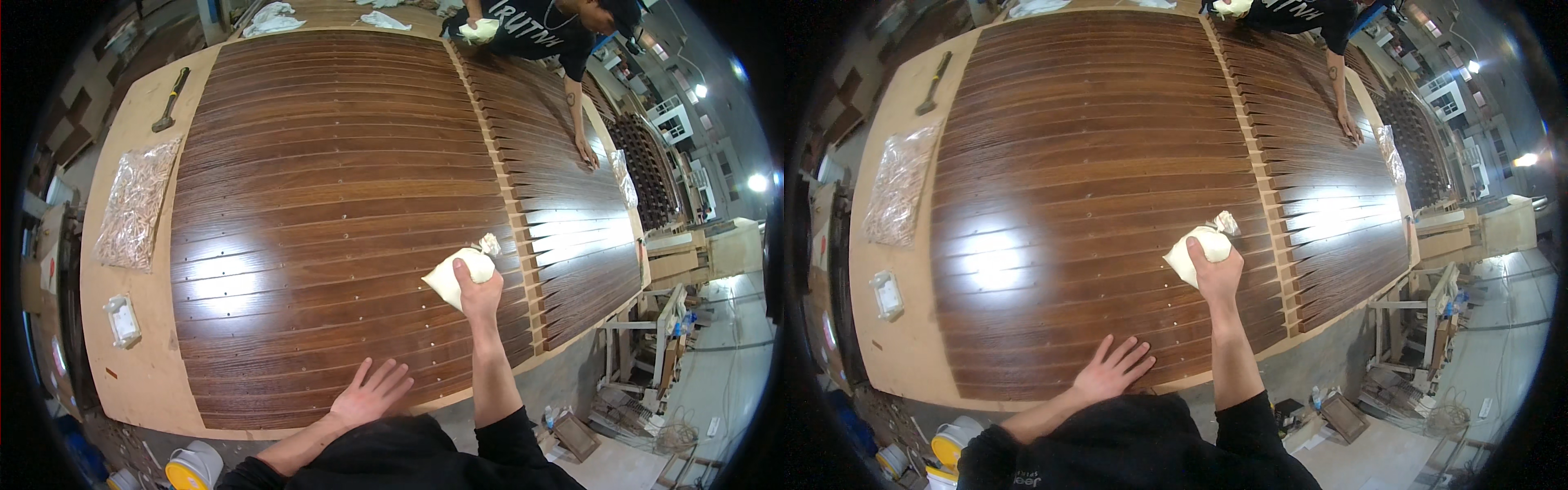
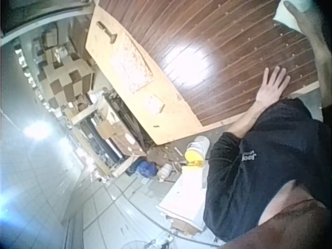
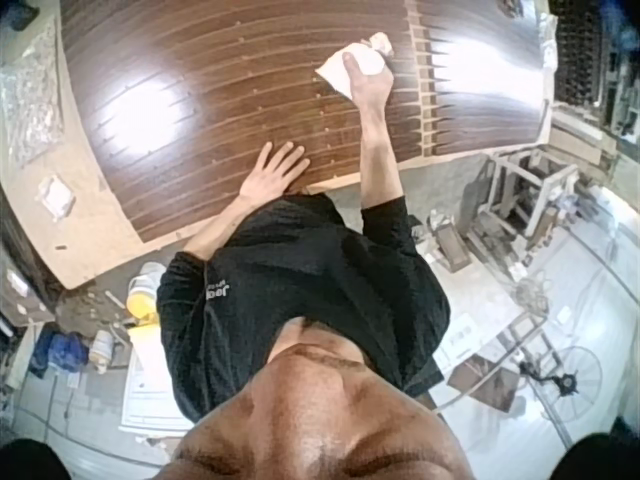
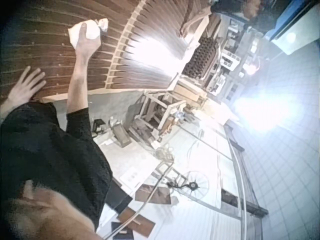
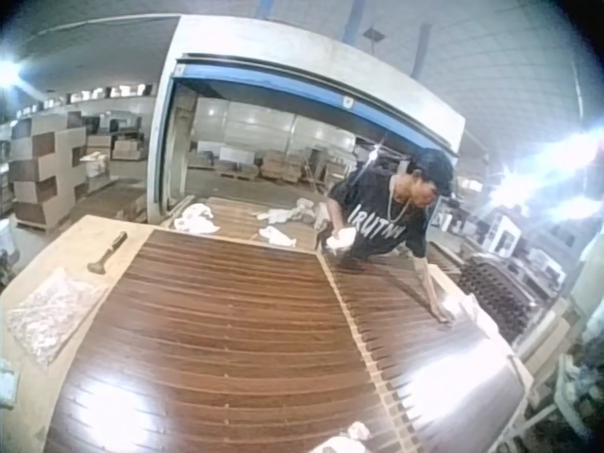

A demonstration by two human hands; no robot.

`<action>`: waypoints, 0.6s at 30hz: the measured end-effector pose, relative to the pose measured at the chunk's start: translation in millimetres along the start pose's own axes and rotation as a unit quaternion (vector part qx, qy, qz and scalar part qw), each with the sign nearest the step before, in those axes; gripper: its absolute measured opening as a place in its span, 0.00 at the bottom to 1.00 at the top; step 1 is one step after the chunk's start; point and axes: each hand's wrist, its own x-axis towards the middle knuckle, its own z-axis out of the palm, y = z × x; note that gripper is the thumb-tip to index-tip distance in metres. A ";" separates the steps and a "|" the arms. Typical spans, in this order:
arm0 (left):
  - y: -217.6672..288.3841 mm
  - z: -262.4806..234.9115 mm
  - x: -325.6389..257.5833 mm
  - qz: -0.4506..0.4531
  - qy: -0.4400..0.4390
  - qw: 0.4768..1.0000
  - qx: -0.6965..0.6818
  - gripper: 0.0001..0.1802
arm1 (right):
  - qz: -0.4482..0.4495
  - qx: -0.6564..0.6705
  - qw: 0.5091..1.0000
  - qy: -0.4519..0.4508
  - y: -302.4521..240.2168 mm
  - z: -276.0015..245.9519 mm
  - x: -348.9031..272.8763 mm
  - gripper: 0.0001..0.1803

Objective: Two people apply glue from squeeze bags into holes on wooden panels and occasionally wipe the surface with their hands or a cloth. They repeat this process across the panels while using their hands to steady the work.

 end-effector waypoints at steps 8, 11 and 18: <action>-0.7 -2.7 0.3 -0.011 0.009 0.998 -0.069 0.35 | 0.000 -0.022 1.000 -0.006 0.3 16.2 17.5 0.18; -0.1 -5.5 1.5 -0.012 0.010 0.996 -0.084 0.34 | 0.004 -0.042 0.999 -0.006 1.4 17.4 18.9 0.18; 0.2 0.7 1.0 -0.009 0.038 0.998 -0.050 0.33 | 0.000 -0.065 0.998 -0.013 3.1 20.2 18.4 0.19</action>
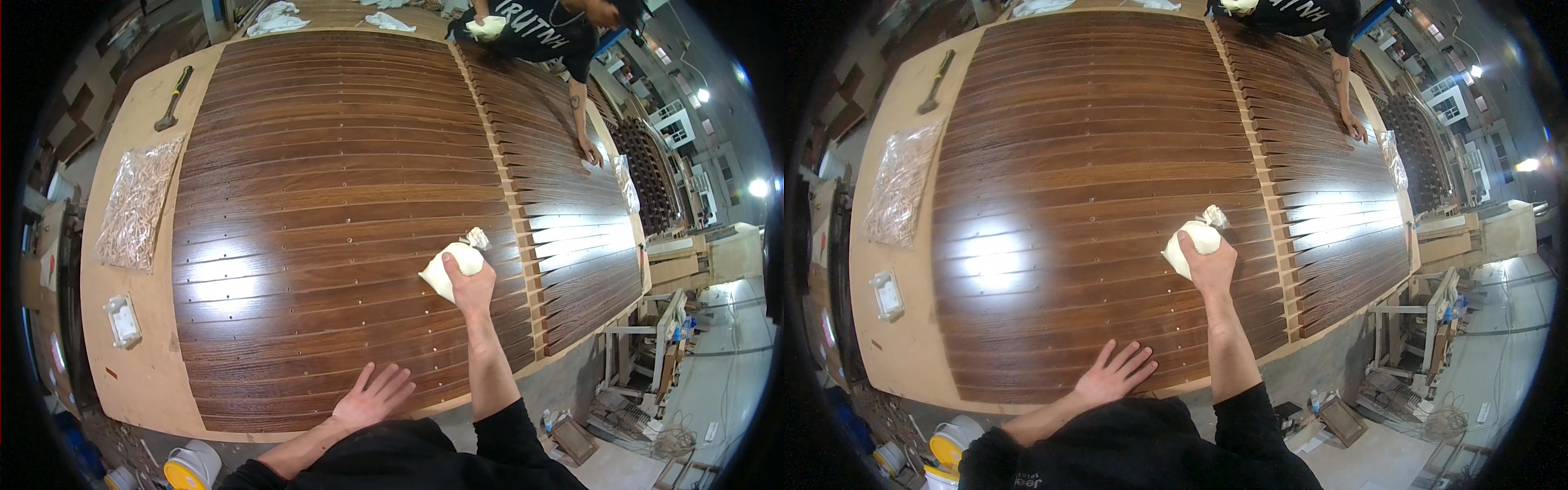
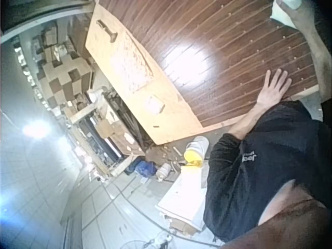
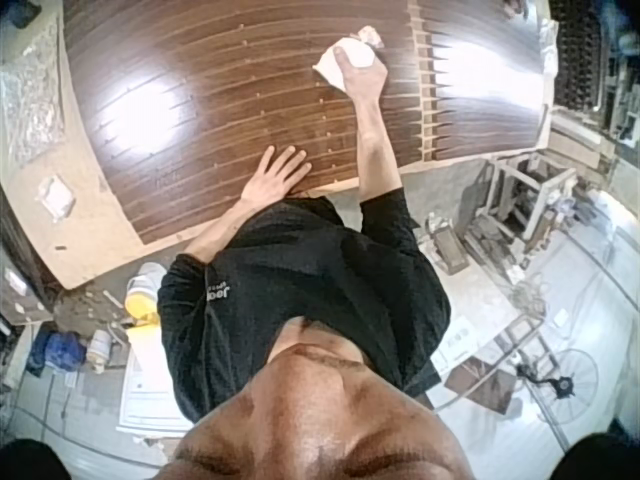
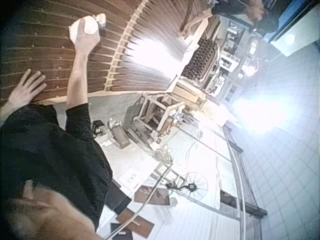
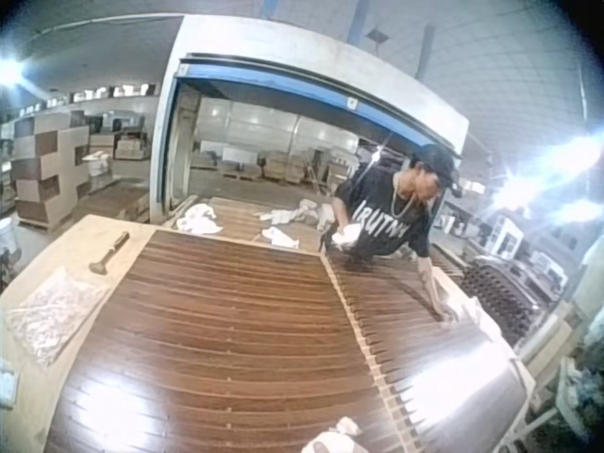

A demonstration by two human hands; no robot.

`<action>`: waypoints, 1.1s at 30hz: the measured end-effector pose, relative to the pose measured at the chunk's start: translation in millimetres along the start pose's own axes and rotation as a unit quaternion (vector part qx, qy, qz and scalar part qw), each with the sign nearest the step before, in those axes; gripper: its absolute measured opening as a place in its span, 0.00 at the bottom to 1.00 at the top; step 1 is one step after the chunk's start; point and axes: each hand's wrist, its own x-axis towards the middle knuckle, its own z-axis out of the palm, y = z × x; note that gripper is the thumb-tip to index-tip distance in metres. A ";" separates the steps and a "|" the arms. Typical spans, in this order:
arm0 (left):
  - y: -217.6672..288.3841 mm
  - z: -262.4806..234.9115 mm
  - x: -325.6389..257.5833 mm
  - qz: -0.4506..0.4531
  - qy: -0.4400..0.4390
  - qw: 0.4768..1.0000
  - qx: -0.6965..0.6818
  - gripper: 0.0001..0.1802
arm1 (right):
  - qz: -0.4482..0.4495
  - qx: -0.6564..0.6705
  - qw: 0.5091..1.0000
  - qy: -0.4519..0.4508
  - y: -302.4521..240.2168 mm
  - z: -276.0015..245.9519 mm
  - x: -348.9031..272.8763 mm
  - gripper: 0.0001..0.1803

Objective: Two people apply glue from squeeze bags into holes on wooden panels and occasionally wipe the surface with their hands or a cloth. They repeat this process across the panels while using their hands to steady the work.

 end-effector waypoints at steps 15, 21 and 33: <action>1.3 -7.0 -1.9 -0.005 -0.045 0.999 -0.003 0.35 | 0.237 0.637 0.733 -0.006 -49.8 -40.2 -79.2 0.51; 8.0 -17.3 6.7 -0.012 -0.032 0.998 -0.047 0.40 | 0.180 0.833 0.480 -0.207 17.5 -54.6 -118.9 0.53; -114.6 -54.7 72.8 -0.202 0.150 0.967 -0.044 0.28 | 0.113 0.718 0.681 -0.090 -26.5 -105.1 -134.7 0.33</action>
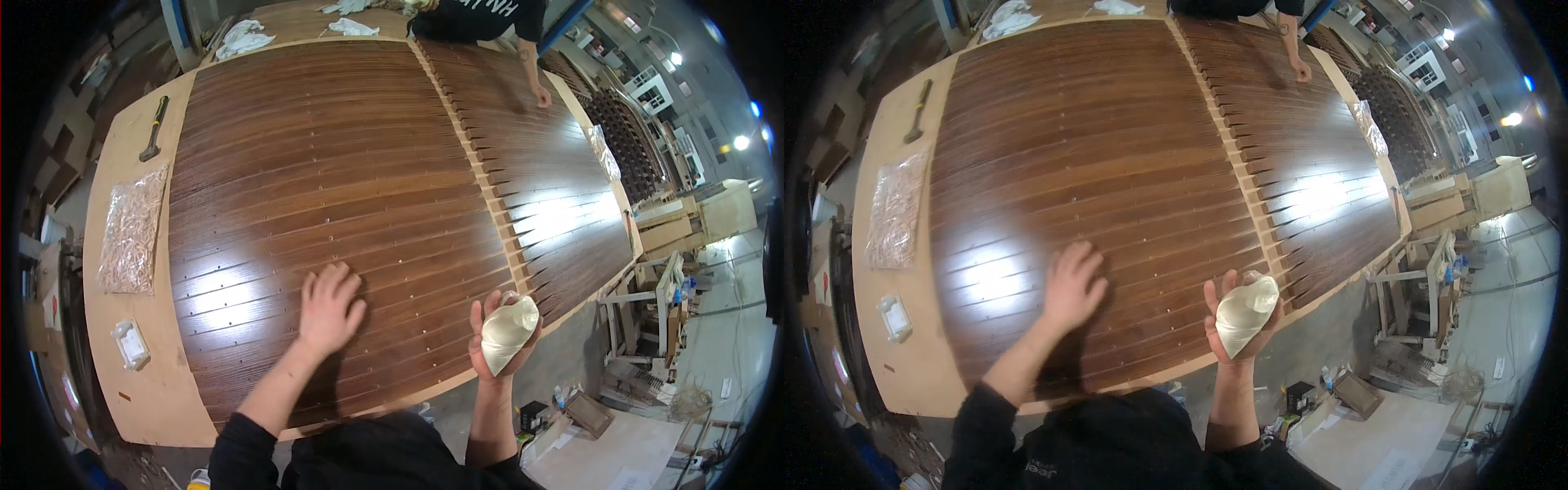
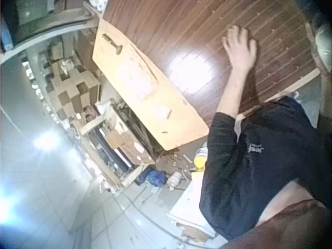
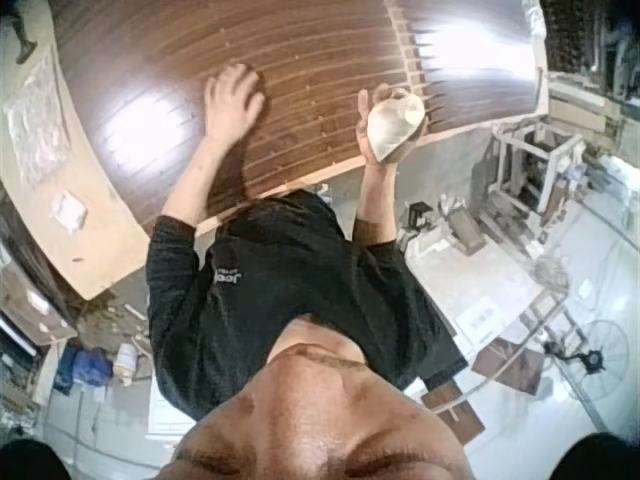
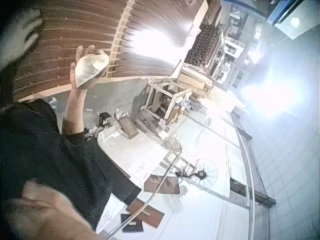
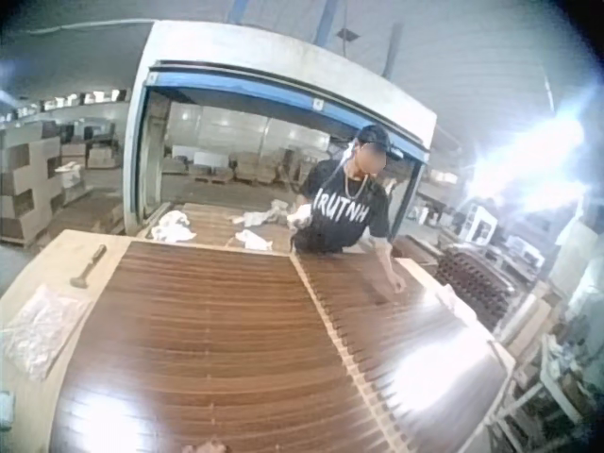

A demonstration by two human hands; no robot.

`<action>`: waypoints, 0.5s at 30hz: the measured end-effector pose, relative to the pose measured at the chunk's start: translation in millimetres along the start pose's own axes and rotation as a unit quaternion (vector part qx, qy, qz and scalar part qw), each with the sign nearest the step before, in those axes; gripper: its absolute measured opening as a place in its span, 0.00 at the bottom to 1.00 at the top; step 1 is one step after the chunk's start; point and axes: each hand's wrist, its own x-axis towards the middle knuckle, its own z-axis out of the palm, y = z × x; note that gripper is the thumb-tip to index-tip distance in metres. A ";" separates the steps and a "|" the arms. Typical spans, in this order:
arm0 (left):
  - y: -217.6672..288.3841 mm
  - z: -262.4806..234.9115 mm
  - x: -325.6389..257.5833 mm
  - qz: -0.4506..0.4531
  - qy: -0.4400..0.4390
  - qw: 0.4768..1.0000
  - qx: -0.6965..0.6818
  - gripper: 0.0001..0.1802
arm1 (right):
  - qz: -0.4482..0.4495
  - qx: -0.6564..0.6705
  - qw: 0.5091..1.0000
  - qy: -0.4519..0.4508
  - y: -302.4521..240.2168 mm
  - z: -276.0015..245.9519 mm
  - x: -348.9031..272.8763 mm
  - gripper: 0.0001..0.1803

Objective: Two people apply glue from squeeze bags into holes on wooden panels and occasionally wipe the surface with their hands or a cloth. They repeat this process across the panels while using their hands to steady the work.

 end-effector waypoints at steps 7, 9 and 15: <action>-83.5 2.2 49.7 -0.122 0.065 0.982 0.125 0.32 | 0.018 0.043 0.998 -0.050 -21.9 -29.7 52.0 0.31; -79.1 -3.8 50.6 -0.137 0.060 0.979 0.140 0.32 | -0.009 -0.107 0.992 -0.074 -30.0 -39.4 76.1 0.31; -77.3 -3.6 51.5 -0.169 0.039 0.977 0.122 0.33 | -0.100 -0.481 0.870 0.031 -7.6 -43.0 147.4 0.39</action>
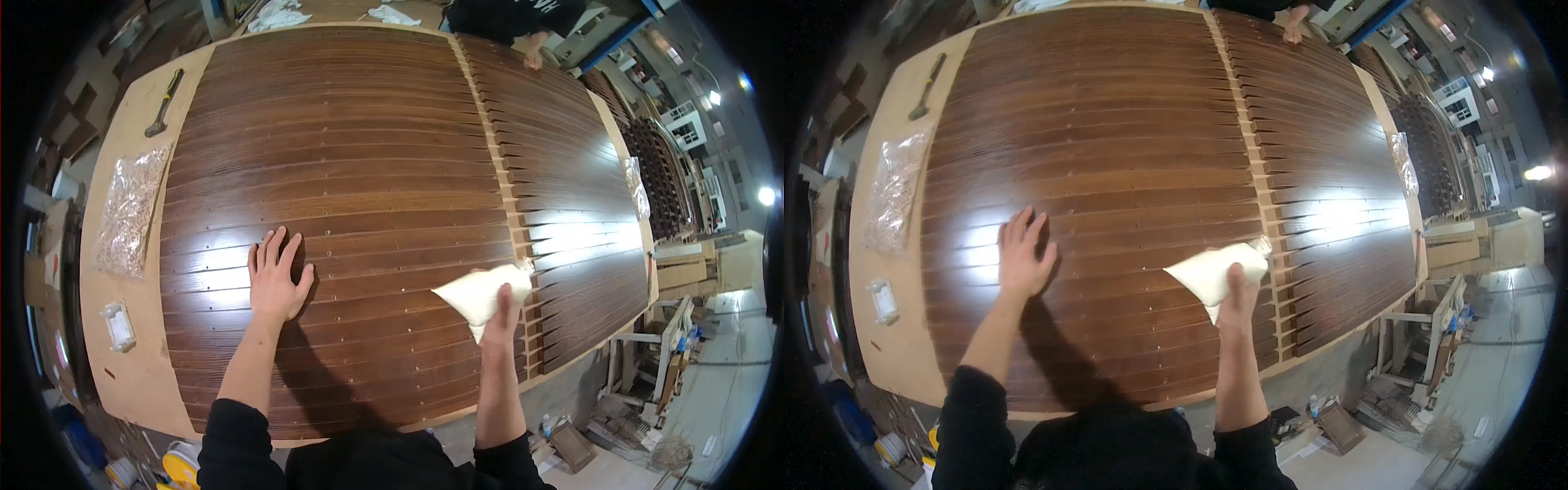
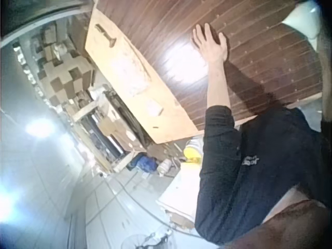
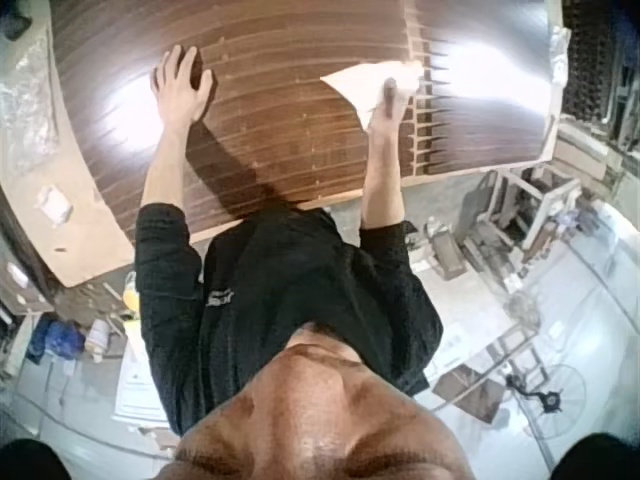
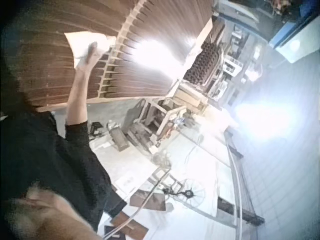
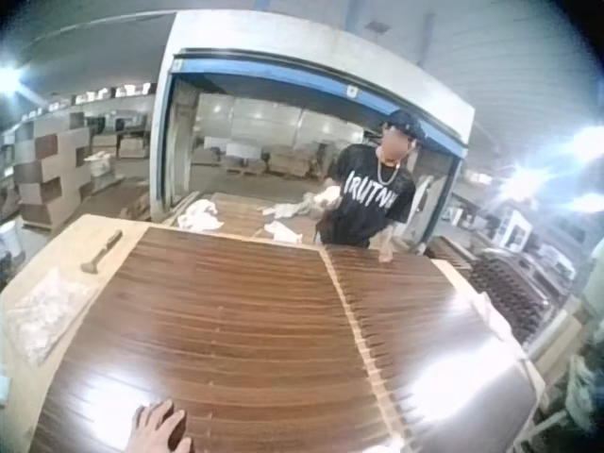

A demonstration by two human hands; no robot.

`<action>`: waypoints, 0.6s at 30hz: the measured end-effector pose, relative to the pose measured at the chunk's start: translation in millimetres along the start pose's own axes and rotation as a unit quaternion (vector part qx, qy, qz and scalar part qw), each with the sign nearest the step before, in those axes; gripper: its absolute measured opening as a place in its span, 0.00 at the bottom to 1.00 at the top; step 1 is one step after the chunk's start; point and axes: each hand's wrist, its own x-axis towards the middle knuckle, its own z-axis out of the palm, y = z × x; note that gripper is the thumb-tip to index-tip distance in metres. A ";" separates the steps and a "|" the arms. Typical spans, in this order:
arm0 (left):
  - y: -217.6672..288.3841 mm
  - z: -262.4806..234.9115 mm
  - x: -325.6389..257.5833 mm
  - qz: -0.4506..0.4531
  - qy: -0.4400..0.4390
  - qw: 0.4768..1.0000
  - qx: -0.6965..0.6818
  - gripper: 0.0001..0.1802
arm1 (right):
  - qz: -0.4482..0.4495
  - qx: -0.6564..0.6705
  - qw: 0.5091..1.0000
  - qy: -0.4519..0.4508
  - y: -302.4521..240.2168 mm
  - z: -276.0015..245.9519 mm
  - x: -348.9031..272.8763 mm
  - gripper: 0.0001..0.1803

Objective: Two people apply glue from squeeze bags into holes on wooden panels and occasionally wipe the surface with their hands or a cloth. They repeat this process across the panels while using their hands to steady the work.

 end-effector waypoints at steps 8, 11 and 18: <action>-0.4 -2.0 3.9 -0.004 0.011 1.000 -0.007 0.33 | 0.052 -0.176 0.983 0.009 21.2 40.0 34.8 0.22; 2.0 -2.9 5.0 -0.001 0.014 1.000 -0.005 0.32 | 0.073 -0.195 0.978 0.007 26.7 44.9 40.0 0.22; 1.9 -5.3 5.8 -0.004 0.013 1.000 -0.010 0.32 | 0.072 -0.211 0.975 -0.016 27.8 59.7 44.2 0.20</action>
